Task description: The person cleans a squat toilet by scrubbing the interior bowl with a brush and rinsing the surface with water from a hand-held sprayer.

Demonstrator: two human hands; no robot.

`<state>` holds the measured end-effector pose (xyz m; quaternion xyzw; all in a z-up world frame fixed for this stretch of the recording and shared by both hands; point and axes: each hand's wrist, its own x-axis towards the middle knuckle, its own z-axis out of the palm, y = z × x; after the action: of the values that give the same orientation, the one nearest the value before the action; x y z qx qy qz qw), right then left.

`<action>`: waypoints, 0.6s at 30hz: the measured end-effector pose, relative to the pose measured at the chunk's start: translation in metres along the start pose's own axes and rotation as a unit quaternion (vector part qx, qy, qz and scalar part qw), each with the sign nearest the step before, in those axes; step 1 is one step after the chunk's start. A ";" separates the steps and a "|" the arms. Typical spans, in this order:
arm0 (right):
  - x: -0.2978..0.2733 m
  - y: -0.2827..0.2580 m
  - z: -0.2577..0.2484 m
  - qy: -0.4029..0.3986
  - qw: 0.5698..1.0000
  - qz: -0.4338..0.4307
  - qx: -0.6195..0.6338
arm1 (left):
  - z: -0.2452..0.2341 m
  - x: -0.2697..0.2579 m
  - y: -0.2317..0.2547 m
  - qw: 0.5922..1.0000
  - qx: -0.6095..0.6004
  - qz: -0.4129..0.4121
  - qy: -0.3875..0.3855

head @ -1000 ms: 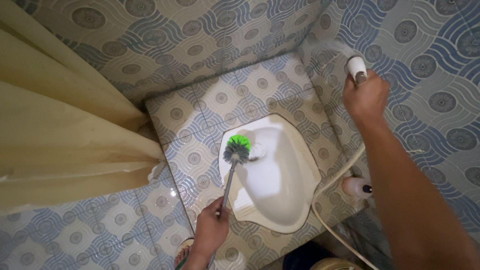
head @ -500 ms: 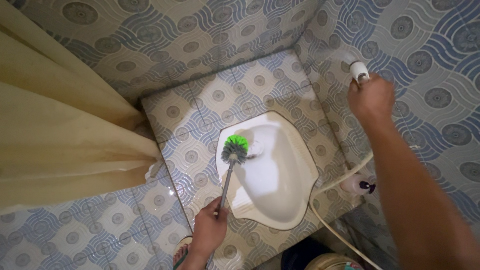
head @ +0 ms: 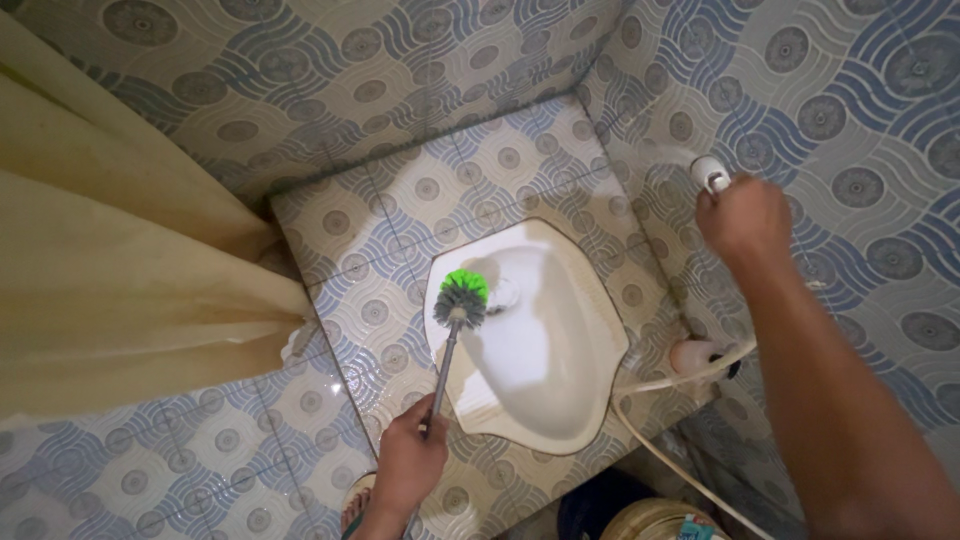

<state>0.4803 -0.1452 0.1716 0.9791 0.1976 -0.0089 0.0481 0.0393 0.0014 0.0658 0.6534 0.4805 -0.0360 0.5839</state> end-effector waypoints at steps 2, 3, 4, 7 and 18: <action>-0.003 0.006 0.007 0.008 1.000 -0.016 -0.014 | 0.002 0.001 -0.003 1.000 -0.017 0.005 -0.004; -0.006 0.009 0.009 0.024 1.000 -0.017 -0.004 | 0.003 0.001 -0.005 1.000 -0.025 0.007 -0.006; -0.010 0.010 0.012 0.041 0.999 -0.017 0.006 | 0.004 0.001 -0.007 1.000 -0.021 0.017 -0.004; -0.024 0.013 0.015 0.062 0.997 -0.050 0.023 | 0.005 0.001 -0.007 1.000 -0.010 0.027 -0.005; -0.051 -0.011 0.005 0.130 0.980 -0.096 0.119 | 0.004 0.000 -0.005 0.995 0.021 0.091 -0.025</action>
<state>0.4288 -0.1557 0.1673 0.9472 0.2924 0.0901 -0.0960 0.0381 -0.0025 0.0605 0.7054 0.4037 -0.0090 0.5826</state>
